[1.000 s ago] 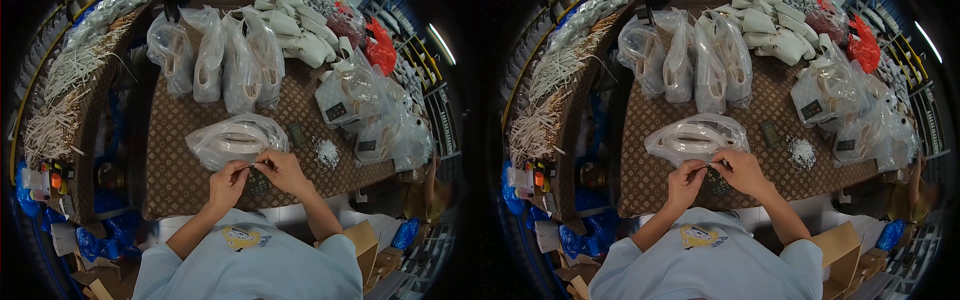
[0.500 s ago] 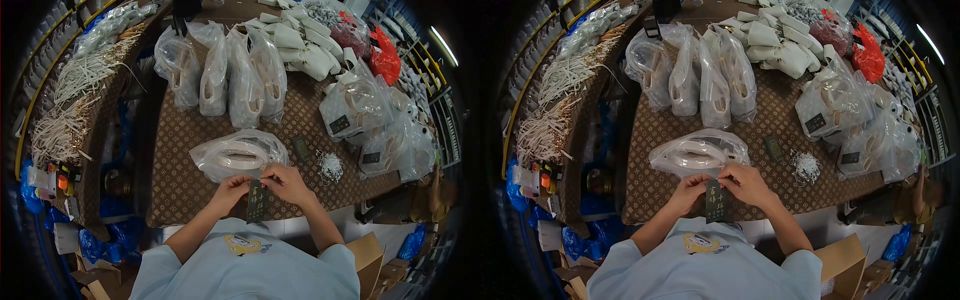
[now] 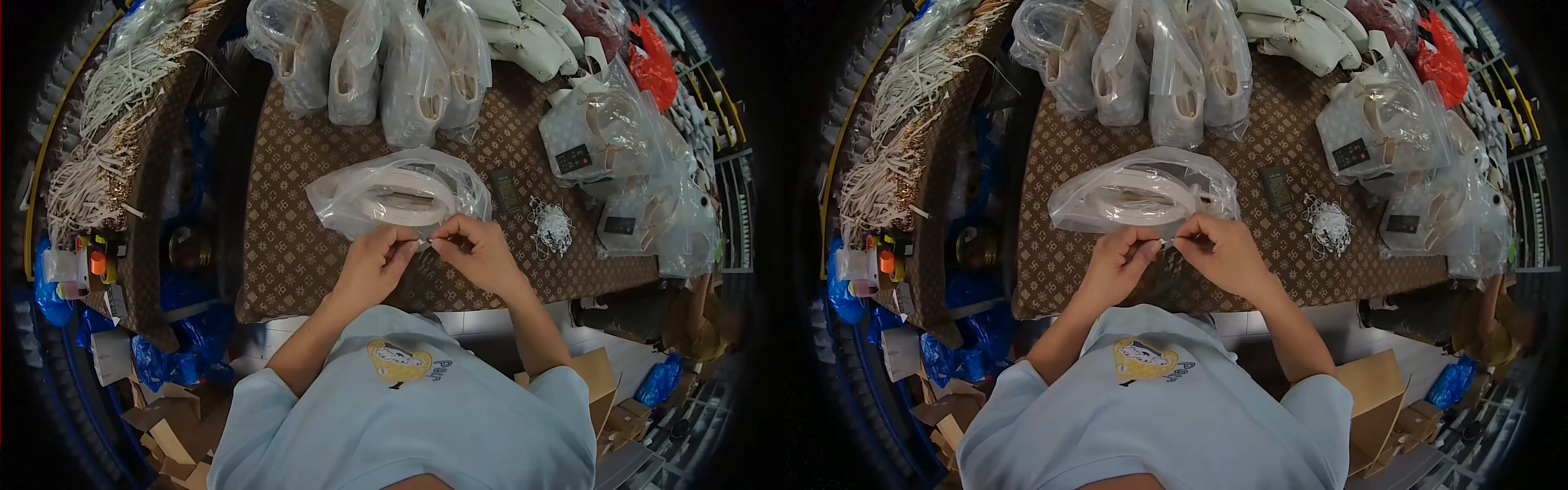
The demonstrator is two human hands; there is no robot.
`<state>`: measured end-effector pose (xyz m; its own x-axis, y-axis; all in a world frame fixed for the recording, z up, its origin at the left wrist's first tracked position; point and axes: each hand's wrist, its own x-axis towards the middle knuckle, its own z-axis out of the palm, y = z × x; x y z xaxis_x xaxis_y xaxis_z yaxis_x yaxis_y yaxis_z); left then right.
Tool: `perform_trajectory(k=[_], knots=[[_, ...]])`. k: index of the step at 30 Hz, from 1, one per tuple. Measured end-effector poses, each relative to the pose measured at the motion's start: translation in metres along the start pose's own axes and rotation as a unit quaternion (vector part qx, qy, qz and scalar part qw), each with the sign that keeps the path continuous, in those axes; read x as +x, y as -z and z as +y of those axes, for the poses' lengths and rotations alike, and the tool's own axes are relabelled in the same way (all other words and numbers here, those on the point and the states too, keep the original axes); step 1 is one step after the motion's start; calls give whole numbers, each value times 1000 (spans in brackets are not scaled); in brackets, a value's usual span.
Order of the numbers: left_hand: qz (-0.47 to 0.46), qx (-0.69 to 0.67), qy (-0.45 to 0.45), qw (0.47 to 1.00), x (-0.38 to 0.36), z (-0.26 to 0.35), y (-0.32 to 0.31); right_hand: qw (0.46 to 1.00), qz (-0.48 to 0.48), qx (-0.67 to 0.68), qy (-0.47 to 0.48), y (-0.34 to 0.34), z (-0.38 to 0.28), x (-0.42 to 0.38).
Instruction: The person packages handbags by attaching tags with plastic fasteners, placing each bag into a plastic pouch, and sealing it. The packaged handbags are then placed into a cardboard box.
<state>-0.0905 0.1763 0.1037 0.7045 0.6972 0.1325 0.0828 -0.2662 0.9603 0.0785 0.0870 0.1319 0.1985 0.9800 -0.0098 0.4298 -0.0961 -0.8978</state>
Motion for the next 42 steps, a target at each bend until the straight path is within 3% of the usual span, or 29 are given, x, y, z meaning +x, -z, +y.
perform_trajectory(k=[9,27,33,38,42], knots=[[-46,68,-4,997,3,4,5,999,32,-16,28,-5,-4,-1],[-17,154,-45,987,3,14,1,995,9,-49,85,5,-4,4],[-12,138,-36,990,2,11,-1,991,16,-105,81,1,-7,1],[-5,37,11,999,2,6,-2,945,126,-163,253,-12,-2,-3],[-28,-22,75,997,5,10,2,967,97,-116,204,-8,-3,-6]])
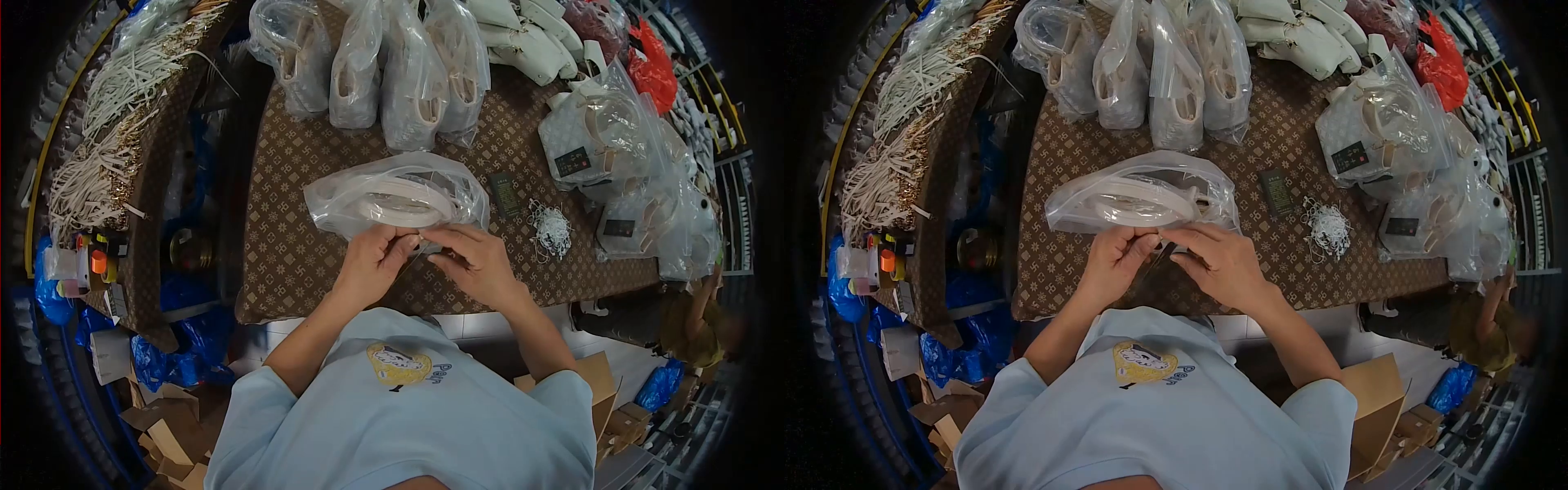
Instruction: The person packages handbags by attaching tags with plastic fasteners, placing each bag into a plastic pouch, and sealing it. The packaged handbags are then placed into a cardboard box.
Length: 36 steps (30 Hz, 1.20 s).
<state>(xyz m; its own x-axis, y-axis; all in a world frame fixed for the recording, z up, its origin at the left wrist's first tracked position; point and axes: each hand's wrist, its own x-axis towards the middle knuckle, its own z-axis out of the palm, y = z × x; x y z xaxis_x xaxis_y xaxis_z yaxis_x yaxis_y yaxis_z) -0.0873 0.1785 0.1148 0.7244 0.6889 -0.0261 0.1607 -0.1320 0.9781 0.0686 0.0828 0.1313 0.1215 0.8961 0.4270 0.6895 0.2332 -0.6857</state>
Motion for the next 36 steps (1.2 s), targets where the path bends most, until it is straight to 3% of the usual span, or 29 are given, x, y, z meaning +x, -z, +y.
perform_trajectory(k=[2,3,5,6,8,9,11,12,16,17,18,19,21,25,27,31,33,34,36], knots=[[-21,12,-103,994,5,2,1,994,-40,-3,-97,3,-2,0],[-20,10,-105,994,5,7,5,994,-41,-5,-96,6,0,1],[45,335,-198,920,4,23,17,991,-50,65,-105,11,11,1],[43,332,-198,921,3,24,27,991,-50,63,-107,15,15,1],[-45,483,-136,864,2,22,49,963,-10,166,-211,19,24,1],[-42,482,-138,864,1,22,52,947,28,234,-217,15,26,1],[-57,548,-151,821,-3,22,57,939,47,231,-252,14,22,1],[-56,548,-151,821,-5,23,57,927,69,230,-288,13,20,1],[-98,458,-221,856,-20,50,56,940,134,190,-249,2,16,3],[-113,404,-254,871,-24,58,56,985,74,48,-148,5,10,7],[-115,406,-255,870,-27,60,56,994,13,-96,-42,8,3,12],[-114,396,-267,871,-28,62,57,994,16,-96,-43,12,-2,16],[-120,385,-281,871,-29,65,57,972,-129,-192,49,21,-13,25],[-73,316,-297,898,-24,79,65,964,-110,-234,62,50,-35,44],[-44,287,-285,913,-24,83,71,993,-42,-96,-56,83,-38,43],[15,243,-285,927,-19,87,76,985,47,-160,33,108,-33,37],[35,259,-293,920,-15,90,77,994,49,-78,-61,104,-27,27],[20,261,-292,920,-15,91,77,994,56,-79,-58,100,-24,28],[1,267,-299,916,-12,93,78,981,135,31,-137,93,-18,29]])
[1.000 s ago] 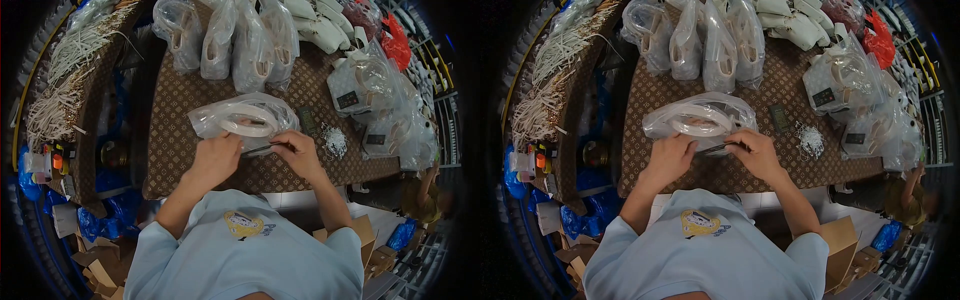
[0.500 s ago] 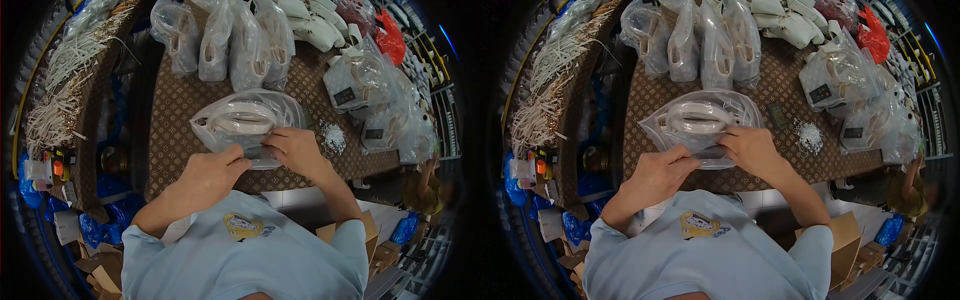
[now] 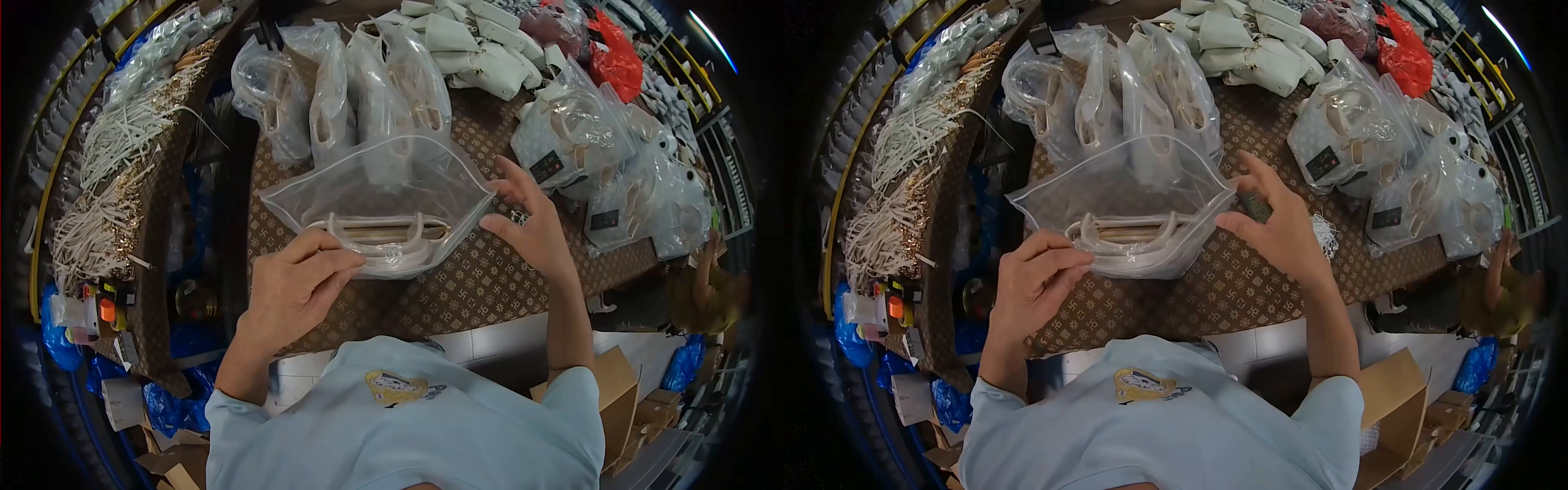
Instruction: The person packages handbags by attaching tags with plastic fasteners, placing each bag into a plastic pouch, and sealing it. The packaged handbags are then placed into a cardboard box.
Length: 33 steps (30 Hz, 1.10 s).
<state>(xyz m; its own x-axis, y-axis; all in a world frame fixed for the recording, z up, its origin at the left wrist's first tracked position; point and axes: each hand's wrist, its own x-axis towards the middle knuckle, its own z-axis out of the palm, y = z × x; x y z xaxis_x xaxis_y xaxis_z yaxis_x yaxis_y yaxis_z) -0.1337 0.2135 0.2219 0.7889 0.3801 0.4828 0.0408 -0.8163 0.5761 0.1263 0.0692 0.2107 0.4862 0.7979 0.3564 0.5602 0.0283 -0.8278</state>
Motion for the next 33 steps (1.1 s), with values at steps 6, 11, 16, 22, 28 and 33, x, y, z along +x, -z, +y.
perform_trajectory(k=[6,11,16,22,28,33], knots=[[22,142,7,990,21,5,21,992,-70,71,-73,4,21,10],[11,197,24,980,35,-48,56,995,-53,80,18,10,29,15],[-37,199,-1,979,28,-72,70,996,-45,72,33,12,35,13],[-66,175,41,981,34,-72,75,997,-44,69,5,13,41,10],[-28,245,-26,969,45,-16,58,996,-61,-24,60,13,21,11],[7,232,-129,964,66,50,-35,991,-49,-38,117,12,36,10]])
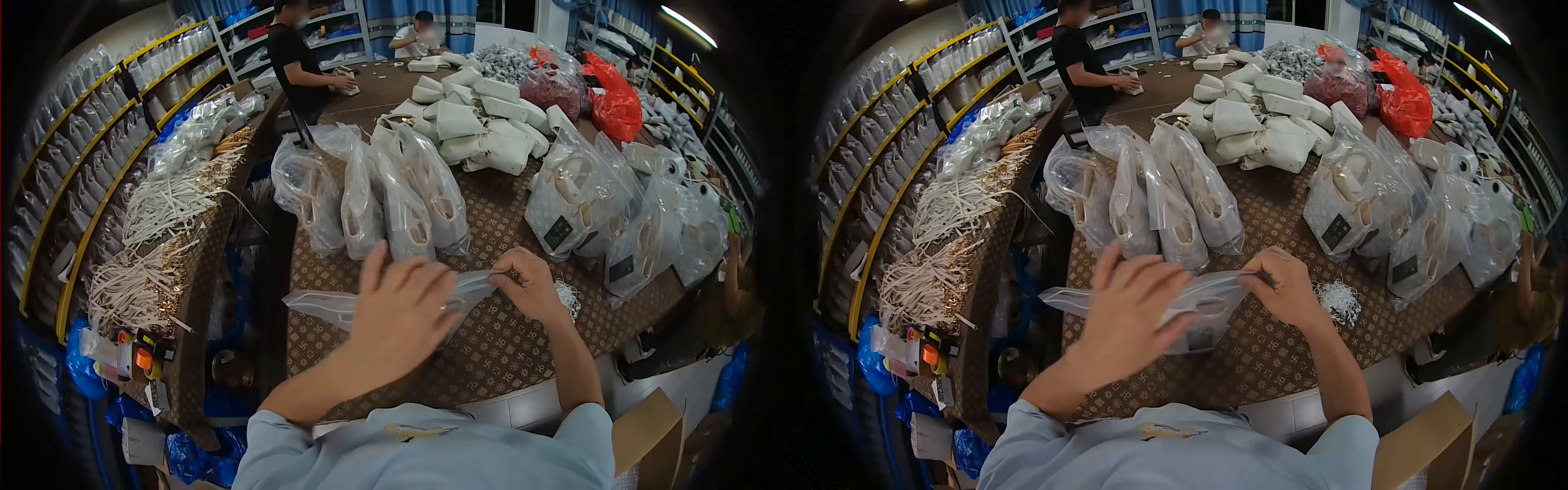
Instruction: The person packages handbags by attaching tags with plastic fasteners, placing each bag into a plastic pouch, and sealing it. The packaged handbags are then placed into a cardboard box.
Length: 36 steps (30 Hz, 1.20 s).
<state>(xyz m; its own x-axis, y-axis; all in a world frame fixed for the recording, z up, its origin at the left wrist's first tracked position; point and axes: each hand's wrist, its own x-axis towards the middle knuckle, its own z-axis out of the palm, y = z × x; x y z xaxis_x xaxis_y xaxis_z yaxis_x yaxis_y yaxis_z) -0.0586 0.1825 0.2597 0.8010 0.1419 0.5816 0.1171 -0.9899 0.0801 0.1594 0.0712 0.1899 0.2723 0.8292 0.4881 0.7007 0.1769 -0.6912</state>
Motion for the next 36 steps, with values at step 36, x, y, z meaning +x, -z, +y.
perform_trajectory(k=[36], knots=[[-40,44,31,998,-57,-97,24,998,36,-48,17,12,-9,-9]])
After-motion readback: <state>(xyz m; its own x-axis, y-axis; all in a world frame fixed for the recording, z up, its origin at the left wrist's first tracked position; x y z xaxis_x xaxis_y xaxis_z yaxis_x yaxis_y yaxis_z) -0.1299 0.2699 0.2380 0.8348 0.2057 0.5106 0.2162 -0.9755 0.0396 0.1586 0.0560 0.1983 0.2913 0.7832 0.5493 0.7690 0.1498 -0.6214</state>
